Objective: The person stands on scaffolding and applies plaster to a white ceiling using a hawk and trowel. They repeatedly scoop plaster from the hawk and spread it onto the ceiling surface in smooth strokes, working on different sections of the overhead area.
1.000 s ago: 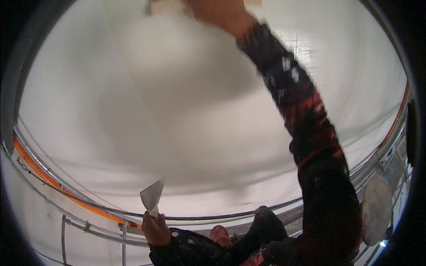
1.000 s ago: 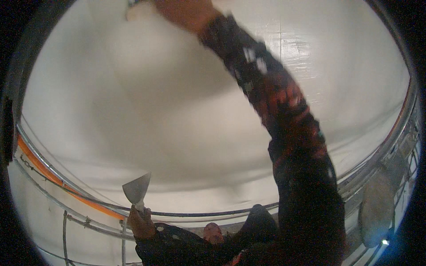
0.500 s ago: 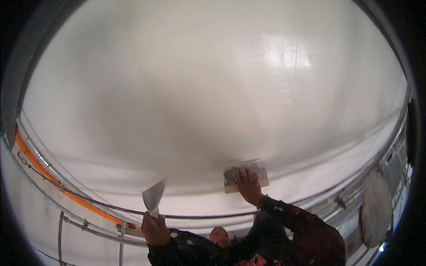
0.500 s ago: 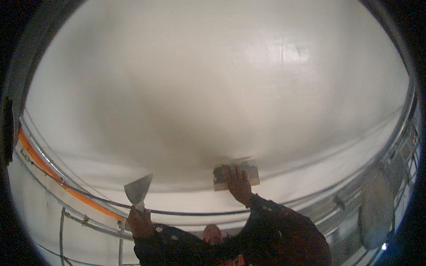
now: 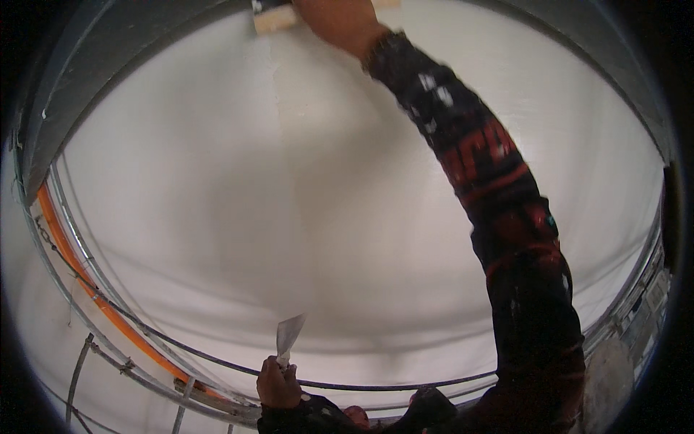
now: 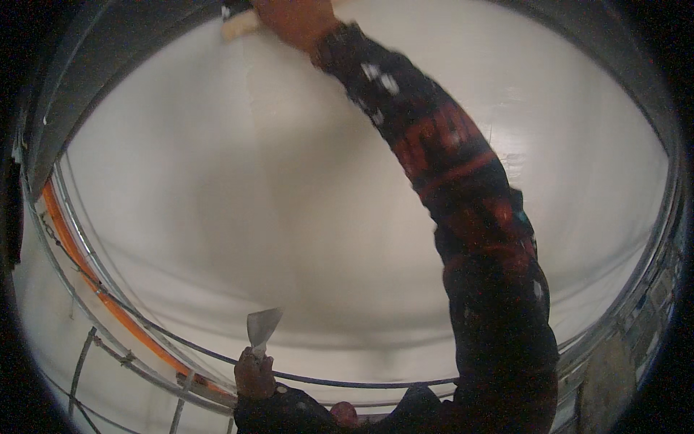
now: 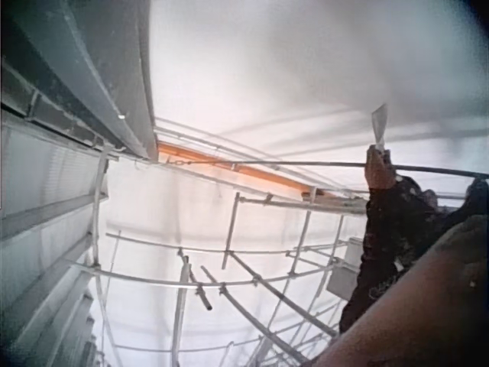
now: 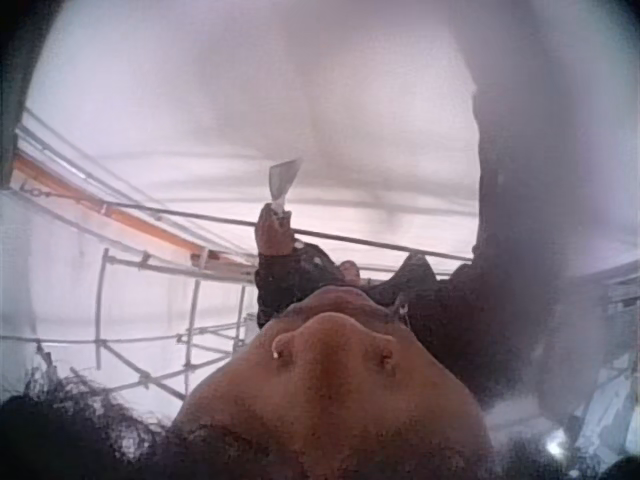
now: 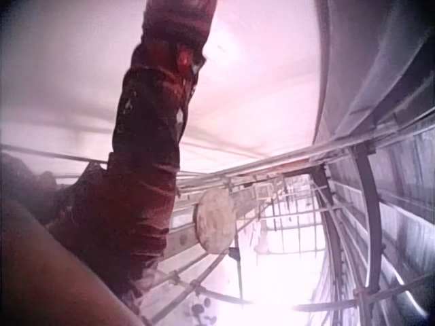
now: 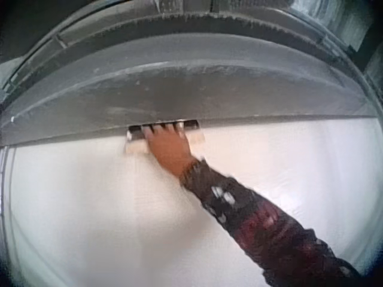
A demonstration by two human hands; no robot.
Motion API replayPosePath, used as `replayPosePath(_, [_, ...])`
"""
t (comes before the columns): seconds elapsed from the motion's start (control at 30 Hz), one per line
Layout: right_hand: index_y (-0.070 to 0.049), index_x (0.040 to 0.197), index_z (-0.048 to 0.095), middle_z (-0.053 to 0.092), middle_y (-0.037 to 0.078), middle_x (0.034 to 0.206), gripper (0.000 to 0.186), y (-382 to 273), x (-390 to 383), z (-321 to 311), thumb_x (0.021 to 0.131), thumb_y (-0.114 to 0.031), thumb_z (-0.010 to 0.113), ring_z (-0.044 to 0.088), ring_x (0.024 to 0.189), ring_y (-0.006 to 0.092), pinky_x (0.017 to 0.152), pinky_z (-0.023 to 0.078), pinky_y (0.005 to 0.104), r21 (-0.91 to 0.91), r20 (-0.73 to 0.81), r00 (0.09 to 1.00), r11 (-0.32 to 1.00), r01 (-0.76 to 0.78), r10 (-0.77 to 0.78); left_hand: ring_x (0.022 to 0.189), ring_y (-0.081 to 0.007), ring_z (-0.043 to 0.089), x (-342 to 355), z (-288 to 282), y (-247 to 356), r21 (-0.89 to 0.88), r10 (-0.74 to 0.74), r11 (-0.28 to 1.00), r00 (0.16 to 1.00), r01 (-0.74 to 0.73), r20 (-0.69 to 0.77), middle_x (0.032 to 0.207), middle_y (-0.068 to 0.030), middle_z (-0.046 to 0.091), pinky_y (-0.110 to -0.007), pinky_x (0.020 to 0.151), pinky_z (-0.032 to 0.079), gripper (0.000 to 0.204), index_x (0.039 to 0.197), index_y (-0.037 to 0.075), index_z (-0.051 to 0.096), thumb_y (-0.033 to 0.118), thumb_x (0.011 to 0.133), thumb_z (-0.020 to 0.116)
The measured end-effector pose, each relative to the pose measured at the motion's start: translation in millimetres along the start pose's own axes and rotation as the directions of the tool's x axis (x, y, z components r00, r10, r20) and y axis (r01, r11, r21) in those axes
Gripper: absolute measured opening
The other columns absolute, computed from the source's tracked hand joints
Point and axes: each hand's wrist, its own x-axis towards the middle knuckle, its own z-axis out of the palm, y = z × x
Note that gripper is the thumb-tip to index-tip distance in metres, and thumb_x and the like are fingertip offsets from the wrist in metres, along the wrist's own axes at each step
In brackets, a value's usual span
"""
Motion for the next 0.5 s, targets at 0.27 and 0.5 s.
replayPosePath(0.27, [-0.003, 0.117, 0.057, 0.057, 0.020, 0.120, 0.032, 57.2, 59.3, 89.2, 0.091, -0.018, 0.045, 0.050, 0.117, 0.0355, 0.099, 0.038, 0.0455, 0.010, -0.471, 0.882, 0.999, 0.046, -0.036, 0.075, -0.0446, 0.057, 8.2, -5.0, -0.8, 0.009, -0.128, 0.992, 0.982, 0.128, 0.137, 0.081, -0.0225, 0.057, -0.049, 0.064, 0.045, 0.025, 0.091, -0.002, 0.050, 0.009, 0.075, 0.066])
replayPosePath(0.5, [-0.006, 0.128, 0.048, 0.046, 0.017, 0.134, 0.040, -31.2, -88.2, 24.0, 0.090, -0.017, 0.047, 0.042, 0.124, 0.0404, 0.098, 0.032, 0.0622, -0.037, 0.001, 0.994, 0.993, -0.109, 0.110, 0.075, -0.0464, 0.055, 3.0, 2.5, -12.6, -0.071, -0.096, 0.992, 0.993, 0.101, 0.073, 0.078, -0.0240, 0.055, -0.050, 0.064, 0.043, 0.023, 0.091, -0.003, 0.049, 0.007, 0.076, 0.064])
